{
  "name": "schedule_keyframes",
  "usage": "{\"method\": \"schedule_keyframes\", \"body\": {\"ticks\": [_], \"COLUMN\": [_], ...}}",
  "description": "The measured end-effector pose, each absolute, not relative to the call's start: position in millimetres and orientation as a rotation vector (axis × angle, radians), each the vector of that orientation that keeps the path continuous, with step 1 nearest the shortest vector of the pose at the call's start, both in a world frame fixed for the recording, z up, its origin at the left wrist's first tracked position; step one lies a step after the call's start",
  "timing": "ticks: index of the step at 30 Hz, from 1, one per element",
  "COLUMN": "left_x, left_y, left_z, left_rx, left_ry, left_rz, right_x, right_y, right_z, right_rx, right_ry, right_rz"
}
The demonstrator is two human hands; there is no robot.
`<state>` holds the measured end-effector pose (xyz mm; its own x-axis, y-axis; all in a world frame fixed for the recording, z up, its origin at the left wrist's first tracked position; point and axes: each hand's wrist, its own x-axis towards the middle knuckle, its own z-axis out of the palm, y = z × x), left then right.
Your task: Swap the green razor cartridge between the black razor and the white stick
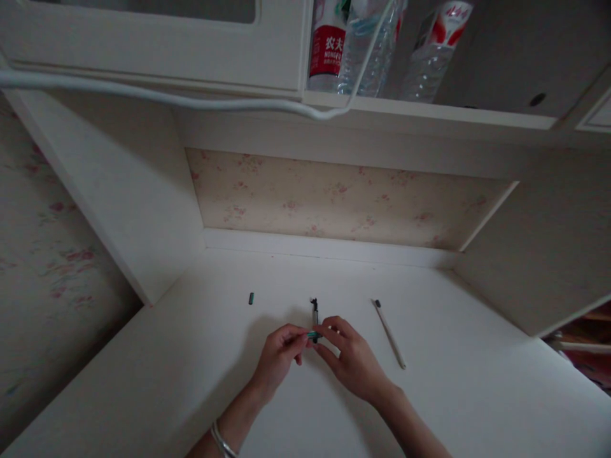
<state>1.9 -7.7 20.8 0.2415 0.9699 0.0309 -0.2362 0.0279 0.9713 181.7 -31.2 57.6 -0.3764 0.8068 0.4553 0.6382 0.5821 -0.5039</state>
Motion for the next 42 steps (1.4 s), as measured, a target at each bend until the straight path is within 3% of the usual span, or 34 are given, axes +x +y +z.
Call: {"method": "schedule_keyframes", "body": {"ticks": [20,31,42], "left_x": [3.7,3.8,4.0], "left_y": [-6.4,-5.8,-2.3], "left_z": [14.4,16.0,10.1], "left_rx": [1.143,1.146,1.148], "left_ry": [0.885,0.927,0.943], "left_rz": [1.062,1.103,1.097], "right_x": [220.1,374.1,400.4], "right_y": [-24.4,-7.4,-12.5], "right_z": [38.0,-1.1,-14.4], "right_rx": [-1.244,-1.942,-2.333], "right_ry": [-2.072,-1.759,-1.548], "right_rz": [0.244,-0.011,0.03]}}
